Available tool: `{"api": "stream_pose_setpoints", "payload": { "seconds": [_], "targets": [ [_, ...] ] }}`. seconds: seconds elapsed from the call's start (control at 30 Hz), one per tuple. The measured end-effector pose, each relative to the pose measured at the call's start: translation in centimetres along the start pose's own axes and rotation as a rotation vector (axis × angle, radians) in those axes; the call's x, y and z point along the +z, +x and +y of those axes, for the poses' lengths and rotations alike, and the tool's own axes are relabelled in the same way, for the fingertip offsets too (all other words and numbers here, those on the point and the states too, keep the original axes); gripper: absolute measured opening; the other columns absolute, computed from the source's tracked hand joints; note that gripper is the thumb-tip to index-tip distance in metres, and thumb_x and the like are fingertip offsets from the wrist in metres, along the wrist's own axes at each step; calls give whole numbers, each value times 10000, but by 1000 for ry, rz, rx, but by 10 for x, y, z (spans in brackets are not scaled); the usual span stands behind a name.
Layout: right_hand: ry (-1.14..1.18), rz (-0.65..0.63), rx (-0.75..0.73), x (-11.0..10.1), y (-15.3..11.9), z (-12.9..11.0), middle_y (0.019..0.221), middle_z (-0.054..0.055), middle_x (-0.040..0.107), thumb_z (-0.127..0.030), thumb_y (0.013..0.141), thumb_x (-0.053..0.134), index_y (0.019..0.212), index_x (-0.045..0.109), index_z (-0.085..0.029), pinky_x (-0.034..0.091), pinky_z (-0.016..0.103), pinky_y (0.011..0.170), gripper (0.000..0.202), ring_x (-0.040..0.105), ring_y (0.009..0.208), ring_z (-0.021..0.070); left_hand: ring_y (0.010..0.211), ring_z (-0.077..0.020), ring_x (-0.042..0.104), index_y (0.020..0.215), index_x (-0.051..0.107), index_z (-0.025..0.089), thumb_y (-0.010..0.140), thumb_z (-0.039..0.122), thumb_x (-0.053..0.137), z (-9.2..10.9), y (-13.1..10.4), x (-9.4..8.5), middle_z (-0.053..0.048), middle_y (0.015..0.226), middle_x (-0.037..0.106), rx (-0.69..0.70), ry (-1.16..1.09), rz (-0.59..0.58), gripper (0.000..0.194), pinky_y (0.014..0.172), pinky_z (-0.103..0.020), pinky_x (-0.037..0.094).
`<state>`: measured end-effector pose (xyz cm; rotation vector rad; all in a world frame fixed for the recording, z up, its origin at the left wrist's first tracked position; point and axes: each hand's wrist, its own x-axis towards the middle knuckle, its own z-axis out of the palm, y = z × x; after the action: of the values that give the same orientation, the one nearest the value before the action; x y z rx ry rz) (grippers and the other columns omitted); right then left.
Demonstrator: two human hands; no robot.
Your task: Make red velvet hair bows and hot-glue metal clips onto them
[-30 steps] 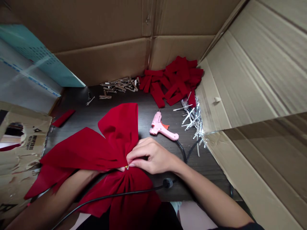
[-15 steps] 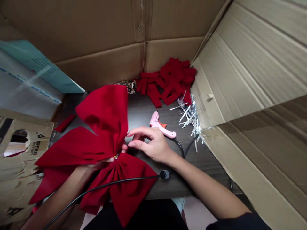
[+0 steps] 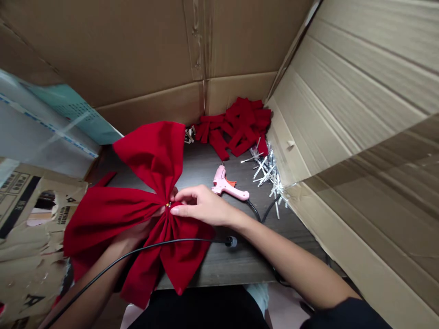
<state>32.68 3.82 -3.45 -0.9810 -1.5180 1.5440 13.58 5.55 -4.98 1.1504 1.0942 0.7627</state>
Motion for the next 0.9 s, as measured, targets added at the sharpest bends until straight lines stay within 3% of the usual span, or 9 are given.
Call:
{"api": "stream_pose_setpoints", "payload": {
  "seconds": [0.1, 0.2, 0.3, 0.4, 0.47, 0.6, 0.7, 0.8, 0.9],
  "targets": [
    [248, -47, 172, 4, -1, 4, 532, -95, 460, -383, 714, 771, 799, 590, -161, 268, 185, 360, 299, 327, 397, 42, 721, -299, 699, 689, 711, 196, 581, 639, 765, 4, -5, 4, -95, 693, 721, -134, -62, -135, 459, 655, -436, 562],
    [412, -43, 235, 6, -3, 7, 480, -127, 361, -392, 649, 822, 720, 545, -160, 175, 172, 314, 368, 208, 367, 22, 769, -285, 704, 783, 755, 196, 689, 587, 723, 7, -9, 9, -88, 753, 740, -202, -57, -76, 403, 723, -420, 557],
    [410, 86, 208, 6, -4, 8, 460, -120, 372, -373, 617, 844, 645, 546, -147, 220, 176, 357, 375, 254, 378, 23, 776, -243, 682, 819, 766, 213, 774, 508, 680, 13, -8, 10, -48, 785, 743, 15, 212, 61, 310, 781, -354, 521],
    [307, 197, 130, 3, -3, 7, 618, -25, 610, -364, 625, 836, 736, 647, -127, 427, 232, 550, 322, 537, 557, 102, 632, -194, 617, 687, 746, 188, 878, 399, 577, 26, -9, 7, -37, 635, 683, 335, 618, -13, 331, 724, -301, 476],
    [194, 262, 82, 1, -3, 5, 746, 23, 681, -370, 656, 811, 811, 679, -125, 461, 273, 651, 318, 604, 690, 152, 660, -193, 626, 728, 761, 182, 877, 338, 586, 37, -11, 5, -49, 683, 707, 441, 744, -16, 278, 712, -287, 464],
    [-51, 272, 17, 3, -2, -4, 810, 46, 700, -380, 696, 770, 862, 683, -127, 462, 292, 667, 315, 617, 741, 179, 896, -237, 676, 959, 769, 192, 846, 347, 638, 56, -15, 6, -69, 970, 759, 400, 584, 5, 233, 763, -283, 491],
    [-218, 267, 12, 11, -1, -12, 726, 16, 666, -338, 676, 769, 777, 652, -140, 433, 266, 605, 251, 590, 683, 166, 811, -239, 685, 909, 773, 174, 815, 369, 670, 60, -15, 10, -63, 879, 764, 277, 462, -84, 240, 691, -286, 508],
    [-342, 346, -14, 16, -1, -17, 600, -33, 562, -290, 650, 774, 662, 563, -160, 386, 245, 549, 248, 514, 579, 126, 805, -238, 687, 895, 762, 157, 757, 291, 727, 57, -13, 14, -65, 864, 757, 234, 294, -128, 195, 706, -294, 523],
    [-285, 261, -41, 11, 0, -20, 623, -36, 563, -313, 632, 803, 692, 558, -165, 386, 239, 532, 293, 503, 571, 114, 798, -222, 681, 856, 749, 150, 741, 211, 731, 52, -11, 10, -57, 822, 743, 264, 128, -109, 132, 744, -300, 525]
  ]
}}
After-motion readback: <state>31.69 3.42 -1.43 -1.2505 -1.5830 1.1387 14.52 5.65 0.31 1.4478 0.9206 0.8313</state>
